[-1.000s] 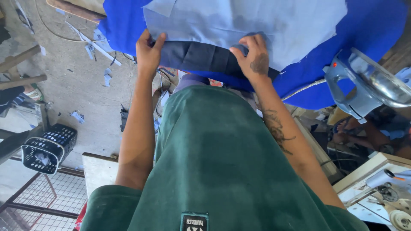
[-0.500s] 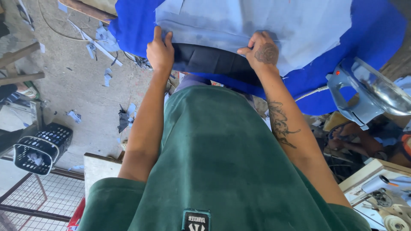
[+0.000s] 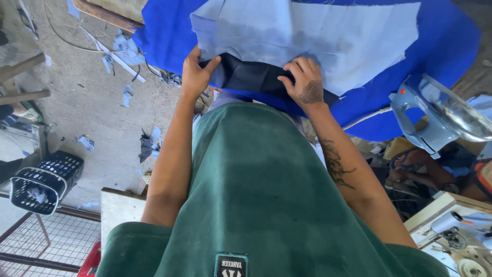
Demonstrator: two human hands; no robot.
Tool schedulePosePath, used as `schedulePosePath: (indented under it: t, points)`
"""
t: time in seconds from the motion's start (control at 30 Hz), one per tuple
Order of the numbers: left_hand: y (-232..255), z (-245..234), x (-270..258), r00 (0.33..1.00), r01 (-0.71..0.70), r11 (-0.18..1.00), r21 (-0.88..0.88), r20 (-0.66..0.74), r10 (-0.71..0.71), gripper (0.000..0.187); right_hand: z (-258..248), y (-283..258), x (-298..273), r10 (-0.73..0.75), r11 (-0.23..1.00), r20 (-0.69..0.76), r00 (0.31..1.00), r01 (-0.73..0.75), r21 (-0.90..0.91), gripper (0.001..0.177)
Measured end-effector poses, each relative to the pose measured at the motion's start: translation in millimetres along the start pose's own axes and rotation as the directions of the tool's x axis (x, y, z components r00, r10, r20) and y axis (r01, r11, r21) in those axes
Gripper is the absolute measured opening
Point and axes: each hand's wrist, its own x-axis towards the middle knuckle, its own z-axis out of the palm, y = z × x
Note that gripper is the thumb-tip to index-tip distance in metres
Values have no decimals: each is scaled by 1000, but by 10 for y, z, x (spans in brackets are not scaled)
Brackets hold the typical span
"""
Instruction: The person irons a piece of dark fabric on a blue ironing board using a steam iron and a white pressing cloth. They repeatedly fold the fabric edge, spray it with water, and press it with the iron to set the crease.
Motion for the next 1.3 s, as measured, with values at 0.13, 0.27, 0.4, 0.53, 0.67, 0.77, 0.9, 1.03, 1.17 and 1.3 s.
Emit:
schedulePosePath:
  t: [0.13,0.27,0.4,0.53,0.67,0.77,0.9,1.03,1.17,1.3]
  points:
    - [45,-62,27,1000,-21,999,-24,20,22,40,-36,28,3,-40,999,26,999,40,-4,24]
    - [-33,69,114,993,118,983,143,-46,-112,35,-24,165,27,-110,990,65,992,115,-78,16]
    - [-55,117,204,934,352,932,88,-96,-344,28,22,487,112,-78,980,155,985,47,194,33]
    - [-434,162,305,931,360,911,202,-141,-337,66,-6,522,153,-61,982,327,943,-2,189,9]
    - [-772,141,162,986,62,928,367,-167,0,46,-80,329,112,-24,996,142,990,11,88,21]
    - [-501,137,-28,983,113,898,424,-180,-39,50,-5,303,26,4,1000,103,995,-1,-28,25]
    - [-253,150,-114,963,38,879,475,-251,94,74,-70,275,25,-37,999,75,996,35,20,40]
    - [75,317,-16,886,-250,719,648,-145,440,52,-96,216,-31,-26,1000,86,996,27,-14,39]
    - [-39,629,111,839,-520,265,812,427,338,65,-131,123,-50,-95,964,29,995,99,-248,47]
    - [99,362,211,829,-551,224,804,499,250,78,-163,147,-140,-174,921,1,985,163,-353,10]
